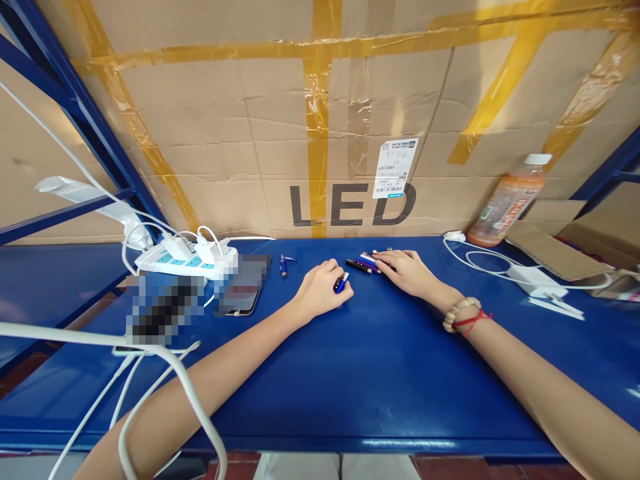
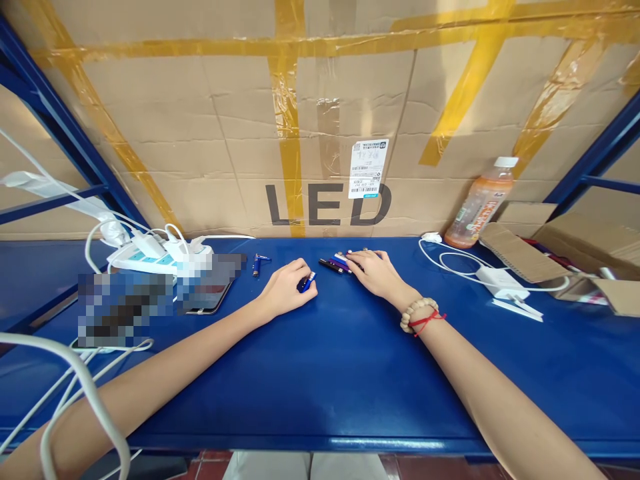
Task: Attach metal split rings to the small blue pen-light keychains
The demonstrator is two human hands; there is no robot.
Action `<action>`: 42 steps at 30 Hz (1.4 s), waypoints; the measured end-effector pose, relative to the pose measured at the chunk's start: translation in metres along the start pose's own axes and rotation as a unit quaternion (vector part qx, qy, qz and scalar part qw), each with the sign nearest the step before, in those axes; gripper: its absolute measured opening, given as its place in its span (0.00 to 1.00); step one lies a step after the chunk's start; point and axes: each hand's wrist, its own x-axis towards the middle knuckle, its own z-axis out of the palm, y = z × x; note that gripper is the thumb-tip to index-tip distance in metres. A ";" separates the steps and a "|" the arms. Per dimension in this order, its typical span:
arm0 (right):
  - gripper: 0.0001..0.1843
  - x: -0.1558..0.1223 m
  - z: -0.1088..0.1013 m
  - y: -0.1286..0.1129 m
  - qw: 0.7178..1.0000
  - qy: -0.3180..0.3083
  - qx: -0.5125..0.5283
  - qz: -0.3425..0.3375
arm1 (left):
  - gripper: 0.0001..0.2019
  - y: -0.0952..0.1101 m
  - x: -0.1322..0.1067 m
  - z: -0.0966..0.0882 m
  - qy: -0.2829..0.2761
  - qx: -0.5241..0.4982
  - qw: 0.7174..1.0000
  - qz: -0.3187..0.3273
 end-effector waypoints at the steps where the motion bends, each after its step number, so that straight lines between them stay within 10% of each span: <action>1: 0.23 0.000 -0.001 0.002 1.000 0.004 -0.006 0.003 | 0.06 0.000 0.000 0.000 0.002 0.000 1.000 0.001; 31: 0.22 -0.001 -0.001 0.010 0.997 0.004 -0.044 0.058 | 0.06 0.000 -0.001 0.000 -0.002 -0.002 1.000 0.004; 42: 0.21 -0.001 -0.005 0.007 0.998 0.023 -0.046 0.048 | 0.12 -0.008 0.000 0.004 -0.097 -0.042 0.993 0.055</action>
